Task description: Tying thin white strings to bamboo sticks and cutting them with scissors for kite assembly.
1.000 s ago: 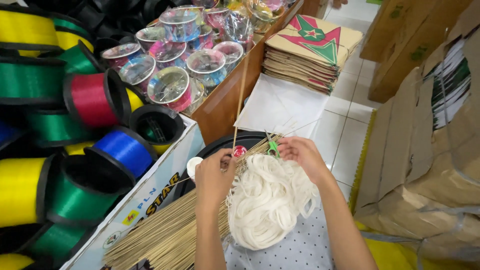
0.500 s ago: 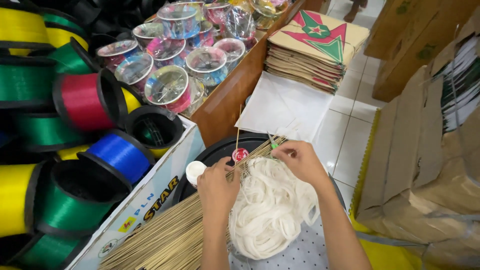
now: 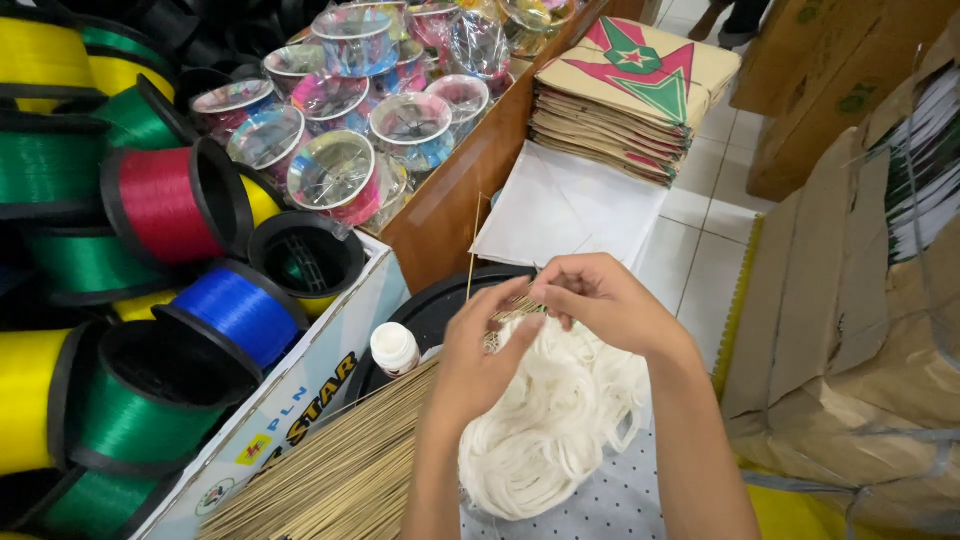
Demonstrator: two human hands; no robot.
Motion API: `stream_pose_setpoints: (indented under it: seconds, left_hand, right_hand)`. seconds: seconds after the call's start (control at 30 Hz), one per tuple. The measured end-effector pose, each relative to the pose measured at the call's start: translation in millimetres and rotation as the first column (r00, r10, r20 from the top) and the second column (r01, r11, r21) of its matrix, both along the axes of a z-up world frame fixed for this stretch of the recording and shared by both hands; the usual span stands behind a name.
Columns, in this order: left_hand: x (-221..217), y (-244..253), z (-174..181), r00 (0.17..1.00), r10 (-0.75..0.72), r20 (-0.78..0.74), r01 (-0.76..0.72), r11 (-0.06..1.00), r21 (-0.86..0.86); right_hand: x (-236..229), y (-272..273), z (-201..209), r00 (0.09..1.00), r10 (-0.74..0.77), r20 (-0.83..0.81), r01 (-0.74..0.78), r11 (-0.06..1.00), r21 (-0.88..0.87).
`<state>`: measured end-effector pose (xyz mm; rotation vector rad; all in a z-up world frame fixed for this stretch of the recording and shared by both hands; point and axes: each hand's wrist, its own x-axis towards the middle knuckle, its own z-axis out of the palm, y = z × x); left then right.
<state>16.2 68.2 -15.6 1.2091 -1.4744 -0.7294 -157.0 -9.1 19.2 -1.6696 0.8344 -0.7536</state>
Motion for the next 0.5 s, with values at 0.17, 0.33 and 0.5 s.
stream_pose_setpoints:
  seconds: [0.17,0.33,0.5]
  left_hand:
    - [2.6,-23.0,25.7,0.981,-0.190,-0.049,0.196,0.963,0.187]
    - [21.2,-54.4,3.2,0.980,-0.179,-0.086,0.196,0.943,0.269]
    - [44.3,-58.1,5.1,0.959,-0.184,-0.217,0.230,0.949,0.215]
  right_hand:
    - [1.7,-6.1,7.2,0.999,-0.017,-0.037,0.016,1.000,-0.027]
    - [-2.6,-1.6,28.6,0.989,-0.084,-0.122,0.074,0.994,-0.085]
    - [3.5,3.7,40.0,0.988,-0.140,-0.061,0.138,0.990,-0.036]
